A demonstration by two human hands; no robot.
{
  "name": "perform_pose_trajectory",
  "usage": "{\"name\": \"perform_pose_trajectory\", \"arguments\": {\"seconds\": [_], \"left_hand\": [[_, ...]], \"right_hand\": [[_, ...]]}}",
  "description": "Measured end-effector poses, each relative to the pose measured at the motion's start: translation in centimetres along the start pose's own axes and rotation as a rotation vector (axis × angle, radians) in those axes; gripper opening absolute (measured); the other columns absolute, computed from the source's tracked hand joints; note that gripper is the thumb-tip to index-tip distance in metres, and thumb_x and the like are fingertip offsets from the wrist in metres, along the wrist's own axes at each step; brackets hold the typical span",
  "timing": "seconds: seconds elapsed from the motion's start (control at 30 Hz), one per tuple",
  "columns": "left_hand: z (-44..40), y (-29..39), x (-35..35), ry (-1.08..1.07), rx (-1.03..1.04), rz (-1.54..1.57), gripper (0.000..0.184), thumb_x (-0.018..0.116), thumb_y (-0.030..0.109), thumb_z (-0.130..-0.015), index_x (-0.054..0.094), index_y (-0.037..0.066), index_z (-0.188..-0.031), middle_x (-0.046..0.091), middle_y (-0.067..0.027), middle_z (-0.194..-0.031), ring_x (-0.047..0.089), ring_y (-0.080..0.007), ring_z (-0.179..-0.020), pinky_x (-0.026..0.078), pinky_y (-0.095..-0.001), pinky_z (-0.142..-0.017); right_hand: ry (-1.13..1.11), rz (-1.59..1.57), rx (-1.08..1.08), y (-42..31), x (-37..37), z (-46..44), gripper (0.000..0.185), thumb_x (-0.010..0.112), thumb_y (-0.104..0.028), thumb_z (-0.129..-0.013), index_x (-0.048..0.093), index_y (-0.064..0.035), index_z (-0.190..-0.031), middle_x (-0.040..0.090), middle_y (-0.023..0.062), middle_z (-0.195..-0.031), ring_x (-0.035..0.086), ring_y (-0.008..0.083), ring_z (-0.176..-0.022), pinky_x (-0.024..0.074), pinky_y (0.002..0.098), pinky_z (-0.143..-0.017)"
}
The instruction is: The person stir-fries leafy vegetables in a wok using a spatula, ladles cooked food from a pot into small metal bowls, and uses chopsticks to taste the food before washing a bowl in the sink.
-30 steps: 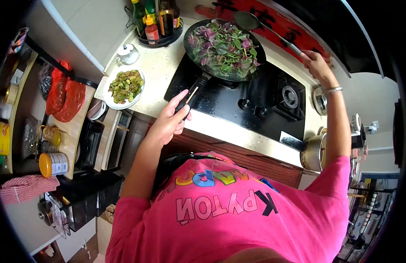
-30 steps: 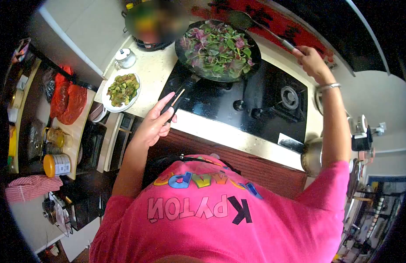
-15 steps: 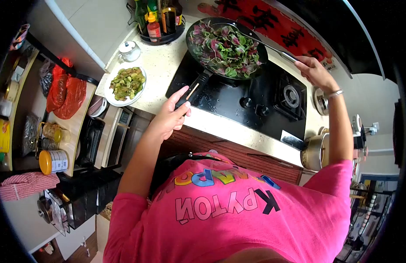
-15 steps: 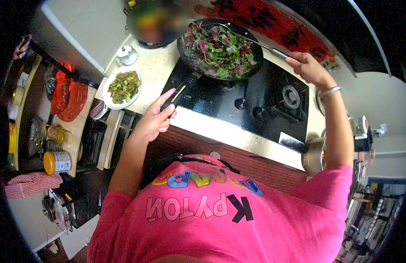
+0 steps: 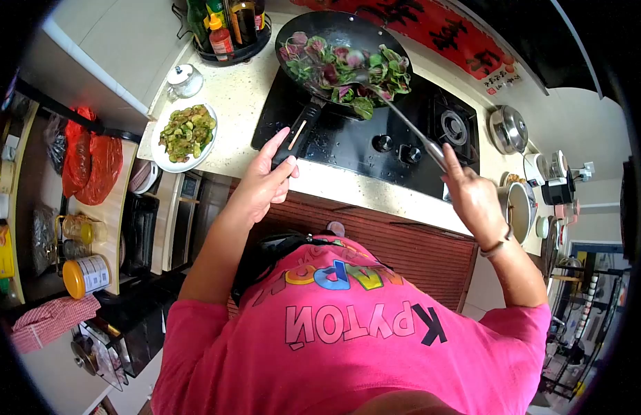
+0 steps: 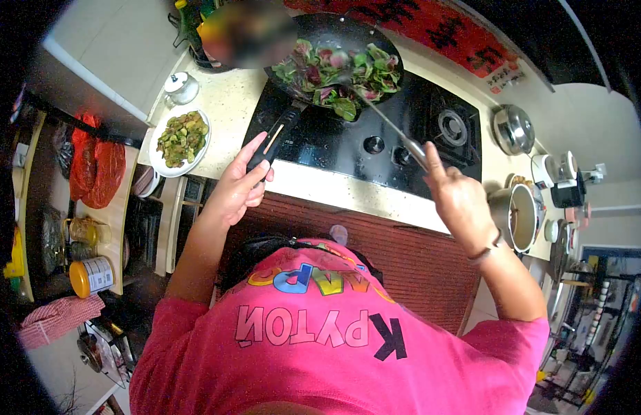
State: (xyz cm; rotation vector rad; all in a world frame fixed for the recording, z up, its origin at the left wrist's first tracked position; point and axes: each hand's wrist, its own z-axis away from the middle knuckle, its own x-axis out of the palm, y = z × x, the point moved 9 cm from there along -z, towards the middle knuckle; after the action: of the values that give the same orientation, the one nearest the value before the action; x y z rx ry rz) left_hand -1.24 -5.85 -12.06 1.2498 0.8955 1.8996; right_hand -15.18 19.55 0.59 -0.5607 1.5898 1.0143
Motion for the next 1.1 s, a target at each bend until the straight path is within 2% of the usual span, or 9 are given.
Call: {"name": "perform_pose_trajectory", "arguments": {"seconds": [0.3, 0.4, 0.5, 0.63, 0.73, 0.83, 0.9, 0.97, 1.1], "left_hand": [[0.0, -0.2, -0.4, 0.019, 0.020, -0.025, 0.060, 0.049, 0.011, -0.095, 0.019, 0.016, -0.146, 0.051, -0.0029, -0.083, 0.030, -0.0012, -0.047, 0.024, -0.0161, -0.041], [0.1, -0.2, -0.2, -0.009, -0.003, 0.012, 0.061, 0.050, 0.009, -0.095, 0.018, 0.018, -0.147, 0.050, -0.0025, -0.083, 0.030, -0.0020, -0.047, 0.024, -0.0177, -0.042], [0.1, -0.1, -0.1, -0.002, 0.000, 0.006, 0.062, 0.050, 0.009, -0.095, 0.018, 0.017, -0.147, 0.050, -0.0023, -0.082, 0.030, -0.0021, -0.048, 0.024, -0.0178, -0.042], [0.1, -0.2, -0.5, 0.007, 0.009, 0.001, 0.062, 0.050, 0.010, -0.094, 0.018, 0.017, -0.147, 0.050, -0.0022, -0.082, 0.030, -0.0019, -0.048, 0.023, -0.0180, -0.042], [0.1, -0.2, -0.3, -0.002, -0.007, -0.031, 0.062, 0.050, 0.011, -0.095, 0.017, 0.016, -0.147, 0.050, -0.0023, -0.081, 0.030, -0.0015, -0.047, 0.022, -0.0168, -0.041], [0.2, 0.0, -0.1, 0.011, -0.025, -0.029, 0.062, 0.050, 0.010, -0.094, 0.018, 0.016, -0.147, 0.050, -0.0024, -0.080, 0.029, -0.0017, -0.046, 0.022, -0.0171, -0.040], [0.0, -0.2, -0.2, 0.016, -0.031, -0.022, 0.062, 0.051, 0.010, -0.094, 0.018, 0.016, -0.147, 0.050, -0.0024, -0.080, 0.029, -0.0016, -0.046, 0.022, -0.0169, -0.040], [-0.1, -0.5, -0.3, 0.023, -0.040, -0.010, 0.062, 0.051, 0.010, -0.094, 0.018, 0.016, -0.147, 0.050, -0.0023, -0.080, 0.029, -0.0015, -0.046, 0.022, -0.0167, -0.040], [-0.2, -0.5, -0.3, 0.003, 0.018, 0.009, 0.062, 0.051, 0.010, -0.094, 0.019, 0.016, -0.147, 0.051, -0.0025, -0.080, 0.030, -0.0008, -0.046, 0.021, -0.0156, -0.039]], "right_hand": [[0.033, 0.155, 0.019, -0.6, 4.8, -10.7, 0.055, 0.049, -0.004, -0.083, 0.034, 0.0030, -0.136, 0.063, 0.0145, -0.070, 0.063, 0.0249, -0.056, 0.0518, 0.0357, -0.047], [-0.013, -0.183, 0.097, 3.4, -2.0, -11.5, 0.043, 0.056, -0.020, -0.087, 0.048, -0.0050, -0.127, 0.066, 0.0197, -0.086, 0.063, 0.0385, -0.078, 0.0512, 0.0460, -0.071], [0.140, -0.375, 0.034, 8.8, -7.3, -12.7, 0.039, 0.059, -0.028, -0.088, 0.058, -0.0035, -0.119, 0.063, 0.0216, -0.108, 0.062, 0.0334, -0.100, 0.0476, 0.0373, -0.089], [-0.018, -0.474, 0.204, 12.5, -5.5, -17.9, 0.037, 0.057, -0.032, -0.090, 0.063, 0.0018, -0.103, 0.063, 0.0109, -0.073, 0.056, 0.0201, -0.060, 0.0457, 0.0348, -0.060], [-0.164, -0.837, 0.451, 14.0, 1.5, -21.6, 0.035, 0.052, -0.039, -0.094, 0.062, -0.0051, -0.090, 0.046, -0.0025, -0.057, 0.031, 0.0080, -0.041, 0.0243, 0.0282, -0.037], [-0.342, -1.060, 0.392, 9.5, 1.7, -20.4, 0.031, 0.052, -0.038, -0.094, 0.059, -0.0075, -0.099, 0.040, -0.0048, -0.055, 0.029, 0.0064, -0.041, 0.0244, 0.0249, -0.036], [-0.254, -0.724, 0.223, 8.4, 0.3, -19.8, 0.032, 0.053, -0.033, -0.093, 0.059, -0.0104, -0.114, 0.050, 0.0018, -0.058, 0.042, 0.0144, -0.042, 0.0330, 0.0314, -0.038], [0.441, -0.241, -0.478, 5.7, -4.9, -16.5, 0.036, 0.055, -0.028, -0.090, 0.057, -0.0105, -0.121, 0.059, 0.0132, -0.065, 0.055, 0.0301, -0.051, 0.0424, 0.0426, -0.048], [0.076, -0.003, -0.154, 2.9, -9.9, -8.7, 0.037, 0.055, -0.025, -0.087, 0.056, -0.0115, -0.122, 0.061, 0.0200, -0.072, 0.060, 0.0370, -0.067, 0.0464, 0.0462, -0.060]]}}
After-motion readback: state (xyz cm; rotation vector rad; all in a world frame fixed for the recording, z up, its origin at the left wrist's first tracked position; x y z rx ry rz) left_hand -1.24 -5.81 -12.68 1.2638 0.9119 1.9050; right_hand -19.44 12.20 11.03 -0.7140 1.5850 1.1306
